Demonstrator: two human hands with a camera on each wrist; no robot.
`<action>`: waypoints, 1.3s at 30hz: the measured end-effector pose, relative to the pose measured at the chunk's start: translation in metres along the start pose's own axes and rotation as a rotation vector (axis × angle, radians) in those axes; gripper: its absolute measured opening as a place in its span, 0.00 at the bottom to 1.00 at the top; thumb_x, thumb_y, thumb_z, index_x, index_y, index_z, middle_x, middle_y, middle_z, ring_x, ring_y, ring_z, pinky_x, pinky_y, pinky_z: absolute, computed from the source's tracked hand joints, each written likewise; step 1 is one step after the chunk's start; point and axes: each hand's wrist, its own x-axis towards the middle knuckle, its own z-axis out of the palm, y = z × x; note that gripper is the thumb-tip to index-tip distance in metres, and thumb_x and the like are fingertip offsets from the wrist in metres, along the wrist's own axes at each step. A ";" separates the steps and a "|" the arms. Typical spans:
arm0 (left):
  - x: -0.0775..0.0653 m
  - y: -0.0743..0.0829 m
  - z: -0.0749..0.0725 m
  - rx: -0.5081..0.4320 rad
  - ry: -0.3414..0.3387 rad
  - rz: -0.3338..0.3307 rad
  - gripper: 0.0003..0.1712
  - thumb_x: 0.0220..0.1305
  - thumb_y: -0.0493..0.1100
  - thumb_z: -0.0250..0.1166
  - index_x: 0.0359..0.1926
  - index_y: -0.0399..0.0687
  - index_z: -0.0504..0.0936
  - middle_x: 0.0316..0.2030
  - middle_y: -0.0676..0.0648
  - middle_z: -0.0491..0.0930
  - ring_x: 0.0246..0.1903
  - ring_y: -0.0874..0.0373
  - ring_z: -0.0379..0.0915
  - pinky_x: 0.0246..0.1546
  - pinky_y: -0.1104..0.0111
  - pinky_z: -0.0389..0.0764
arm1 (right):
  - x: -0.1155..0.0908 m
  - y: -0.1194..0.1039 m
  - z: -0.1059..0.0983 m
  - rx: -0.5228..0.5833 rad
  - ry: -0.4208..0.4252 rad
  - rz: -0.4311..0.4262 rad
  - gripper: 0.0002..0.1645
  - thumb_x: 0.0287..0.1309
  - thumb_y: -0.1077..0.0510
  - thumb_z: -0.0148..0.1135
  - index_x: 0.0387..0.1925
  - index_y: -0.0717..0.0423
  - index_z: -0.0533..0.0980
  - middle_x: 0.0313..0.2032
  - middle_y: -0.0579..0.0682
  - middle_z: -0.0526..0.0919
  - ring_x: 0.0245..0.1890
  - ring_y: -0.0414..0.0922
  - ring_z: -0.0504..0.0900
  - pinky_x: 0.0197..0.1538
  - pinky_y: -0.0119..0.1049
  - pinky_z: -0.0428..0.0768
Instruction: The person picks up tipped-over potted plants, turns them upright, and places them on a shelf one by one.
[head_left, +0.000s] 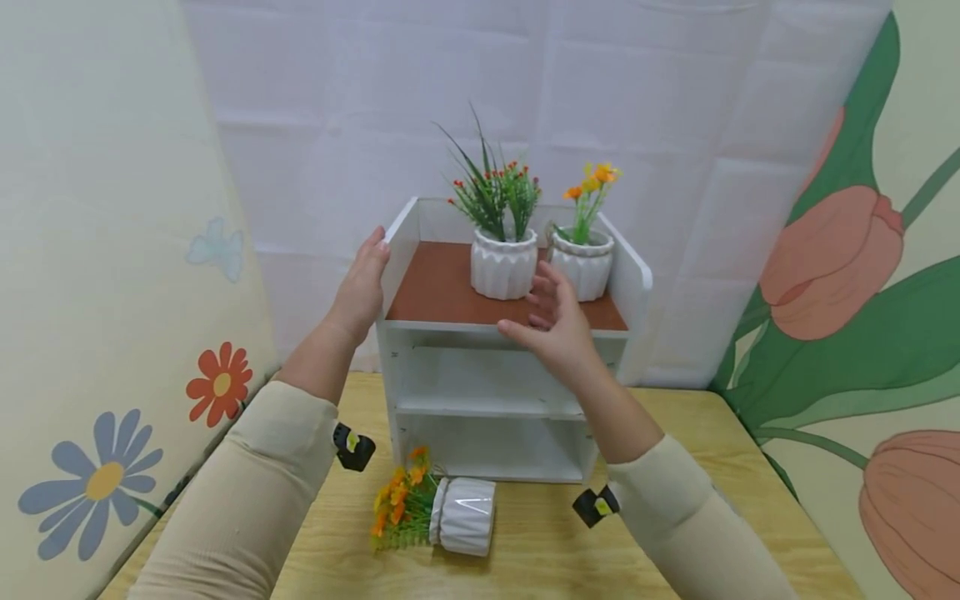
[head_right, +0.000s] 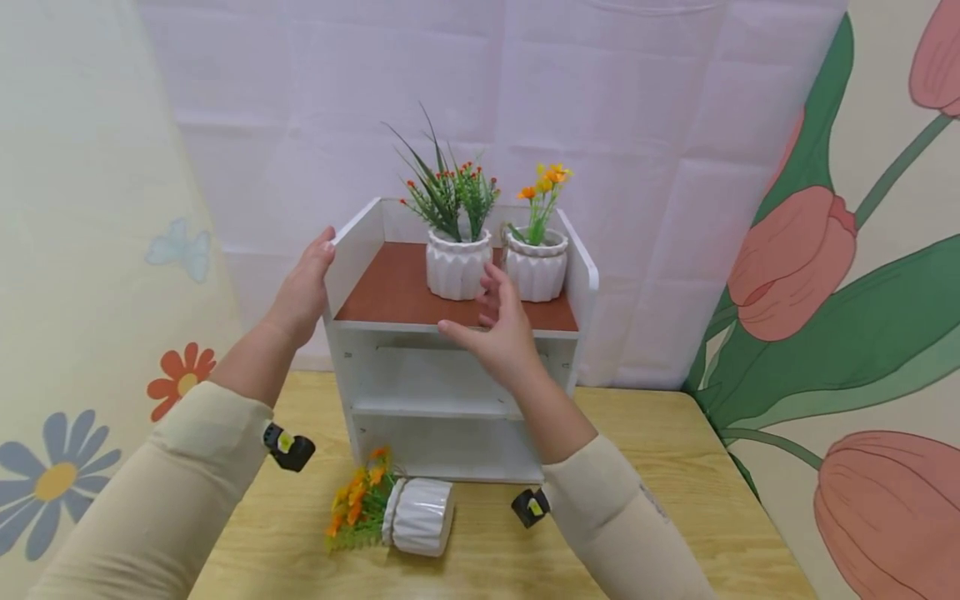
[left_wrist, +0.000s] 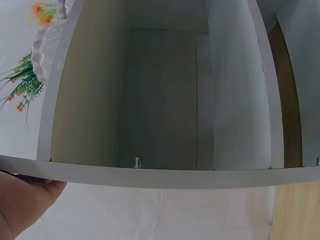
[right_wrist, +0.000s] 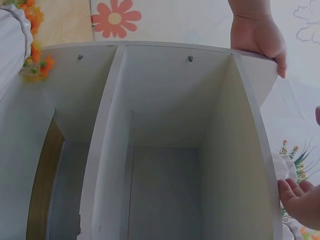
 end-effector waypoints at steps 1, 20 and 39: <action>0.000 0.000 0.000 0.001 -0.001 0.001 0.34 0.75 0.63 0.28 0.78 0.69 0.36 0.79 0.49 0.38 0.77 0.43 0.36 0.70 0.34 0.41 | -0.002 0.000 0.000 0.003 -0.006 -0.007 0.56 0.52 0.60 0.73 0.75 0.48 0.50 0.71 0.54 0.62 0.68 0.51 0.67 0.68 0.49 0.70; -0.002 -0.002 0.001 0.009 0.010 0.000 0.35 0.75 0.64 0.28 0.78 0.68 0.36 0.78 0.46 0.42 0.76 0.41 0.39 0.69 0.32 0.44 | -0.034 0.022 0.005 -0.004 -0.157 -0.055 0.57 0.49 0.65 0.73 0.75 0.50 0.51 0.72 0.53 0.60 0.70 0.54 0.64 0.68 0.53 0.69; -0.003 0.000 0.001 0.017 0.009 0.017 0.35 0.75 0.64 0.28 0.78 0.67 0.36 0.78 0.46 0.41 0.76 0.42 0.38 0.69 0.32 0.44 | -0.062 0.062 0.026 0.013 -0.251 0.052 0.55 0.50 0.64 0.74 0.74 0.46 0.54 0.74 0.52 0.58 0.70 0.56 0.63 0.67 0.55 0.69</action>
